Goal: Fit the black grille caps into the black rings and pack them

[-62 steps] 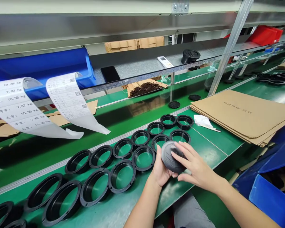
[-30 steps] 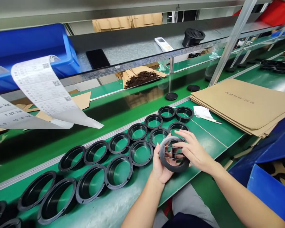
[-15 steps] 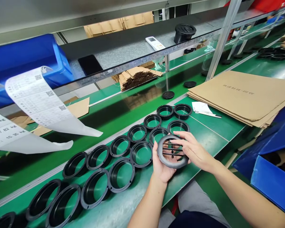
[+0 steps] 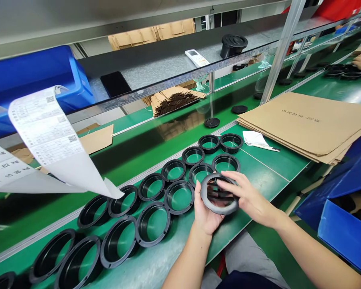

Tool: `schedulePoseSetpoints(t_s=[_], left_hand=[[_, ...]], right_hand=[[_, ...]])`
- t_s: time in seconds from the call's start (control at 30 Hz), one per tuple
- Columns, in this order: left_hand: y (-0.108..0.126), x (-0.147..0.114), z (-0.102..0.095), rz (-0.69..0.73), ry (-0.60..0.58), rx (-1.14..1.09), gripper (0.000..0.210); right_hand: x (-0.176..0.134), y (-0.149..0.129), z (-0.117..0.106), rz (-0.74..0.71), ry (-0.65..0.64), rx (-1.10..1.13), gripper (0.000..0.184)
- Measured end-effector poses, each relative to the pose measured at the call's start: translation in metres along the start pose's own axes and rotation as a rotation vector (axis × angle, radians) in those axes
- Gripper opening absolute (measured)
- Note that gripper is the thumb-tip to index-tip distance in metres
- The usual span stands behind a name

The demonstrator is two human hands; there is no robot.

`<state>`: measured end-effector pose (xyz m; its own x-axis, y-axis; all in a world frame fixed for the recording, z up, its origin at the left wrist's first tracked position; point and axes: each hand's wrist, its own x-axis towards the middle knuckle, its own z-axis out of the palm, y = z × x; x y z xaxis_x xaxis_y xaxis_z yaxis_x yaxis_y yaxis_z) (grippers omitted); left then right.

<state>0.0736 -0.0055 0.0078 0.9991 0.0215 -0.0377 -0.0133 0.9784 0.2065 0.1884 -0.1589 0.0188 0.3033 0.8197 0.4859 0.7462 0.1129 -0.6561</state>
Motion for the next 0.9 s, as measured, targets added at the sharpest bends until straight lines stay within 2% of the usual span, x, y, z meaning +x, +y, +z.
schedulePoseSetpoints(t_s=[0.07, 0.13, 0.27, 0.33, 0.37, 0.43, 0.5, 0.57, 0.67, 0.73, 0.9], left_hand=[[-0.003, 0.001, -0.002, 0.01, 0.027, -0.008, 0.067], [-0.01, 0.002, -0.004, -0.022, 0.043, 0.021, 0.065], [-0.027, 0.006, -0.008, -0.07, 0.07, 0.086, 0.065], [-0.032, 0.008, -0.011, -0.06, 0.059, 0.106, 0.068], [-0.034, 0.009, -0.013, -0.064, 0.046, 0.122, 0.071], [-0.033, 0.01, -0.018, -0.062, 0.047, 0.169, 0.076], [-0.032, 0.011, -0.023, -0.042, 0.09, 0.234, 0.077], [-0.031, 0.011, -0.028, -0.041, 0.121, 0.288, 0.073], [-0.032, 0.011, -0.034, -0.087, 0.093, 0.314, 0.066], [-0.033, 0.012, -0.036, -0.086, 0.082, 0.315, 0.062], [-0.033, 0.012, -0.036, -0.066, 0.12, 0.312, 0.053]], right_hand=[[-0.003, -0.002, -0.001, -0.081, -0.074, -0.116, 0.062], [-0.007, -0.004, -0.001, -0.086, -0.123, -0.2, 0.064], [-0.011, -0.005, 0.001, 0.091, -0.238, -0.22, 0.096], [-0.009, -0.001, 0.0, 0.148, -0.289, -0.179, 0.102], [-0.007, 0.003, -0.003, 0.158, -0.284, -0.153, 0.101], [0.004, 0.018, -0.01, 0.165, -0.193, -0.131, 0.095], [0.022, 0.04, -0.019, 0.181, -0.049, -0.192, 0.085], [0.043, 0.066, -0.025, 0.191, 0.025, -0.31, 0.082], [0.068, 0.1, -0.023, 0.172, -0.076, -0.444, 0.089], [0.076, 0.114, -0.019, 0.169, -0.164, -0.494, 0.09], [0.059, 0.117, -0.017, 0.174, -0.263, -0.553, 0.089]])
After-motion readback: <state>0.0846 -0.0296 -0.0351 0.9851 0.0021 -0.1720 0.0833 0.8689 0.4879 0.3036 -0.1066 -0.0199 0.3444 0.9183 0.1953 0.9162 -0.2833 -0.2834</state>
